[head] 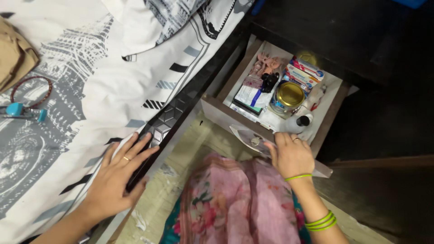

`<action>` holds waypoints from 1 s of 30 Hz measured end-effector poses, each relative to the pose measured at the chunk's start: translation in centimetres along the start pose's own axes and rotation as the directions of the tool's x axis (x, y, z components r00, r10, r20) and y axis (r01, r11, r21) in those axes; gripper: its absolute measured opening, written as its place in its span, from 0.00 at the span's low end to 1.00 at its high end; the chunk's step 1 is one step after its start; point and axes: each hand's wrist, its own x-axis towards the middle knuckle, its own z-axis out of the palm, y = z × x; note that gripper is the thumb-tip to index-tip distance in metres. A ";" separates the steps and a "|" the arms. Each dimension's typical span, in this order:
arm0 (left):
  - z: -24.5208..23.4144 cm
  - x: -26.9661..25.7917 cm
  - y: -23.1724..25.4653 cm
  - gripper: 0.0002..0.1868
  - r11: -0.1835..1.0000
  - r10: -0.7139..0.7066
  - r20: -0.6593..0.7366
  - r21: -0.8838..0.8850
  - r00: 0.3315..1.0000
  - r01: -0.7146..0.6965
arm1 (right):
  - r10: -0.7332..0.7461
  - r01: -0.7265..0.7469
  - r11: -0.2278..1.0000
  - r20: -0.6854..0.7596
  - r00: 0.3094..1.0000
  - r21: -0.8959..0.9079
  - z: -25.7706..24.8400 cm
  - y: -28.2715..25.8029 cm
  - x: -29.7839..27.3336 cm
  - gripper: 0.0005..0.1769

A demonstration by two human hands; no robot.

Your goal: The person organizes medical supplies by moving items from a bed into a drawer. They handle cotton swabs, a blood pressure monitor box, a small pouch, and blister packs of pills, placing them into a drawer and then retrieving them.

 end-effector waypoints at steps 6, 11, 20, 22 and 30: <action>-0.2 2.8 -0.7 0.41 0.994 0.108 0.123 -0.008 0.987 -0.108 | -0.028 0.027 0.999 -0.026 0.999 -0.019 0.3 1.1 0.5 0.19; -0.3 3.2 -0.8 0.37 0.991 0.136 0.095 -0.028 0.986 -0.134 | -0.023 0.021 1.000 -0.070 0.997 -0.021 -0.1 0.8 0.6 0.20; 0.3 3.2 -0.7 0.33 0.994 0.101 0.089 0.031 0.991 -0.104 | -0.032 0.032 0.999 -0.089 0.996 0.004 -0.8 -0.9 -0.5 0.19; 0.4 3.2 -0.8 0.36 0.993 0.096 0.096 0.056 0.991 -0.102 | -0.045 0.045 0.999 -0.106 0.993 -0.005 -0.9 -0.9 -0.4 0.19; 0.3 4.0 -0.9 0.45 0.996 0.054 0.222 0.054 0.973 -0.068 | -0.005 0.006 1.000 0.056 0.998 -0.013 -0.6 -0.3 0.1 0.18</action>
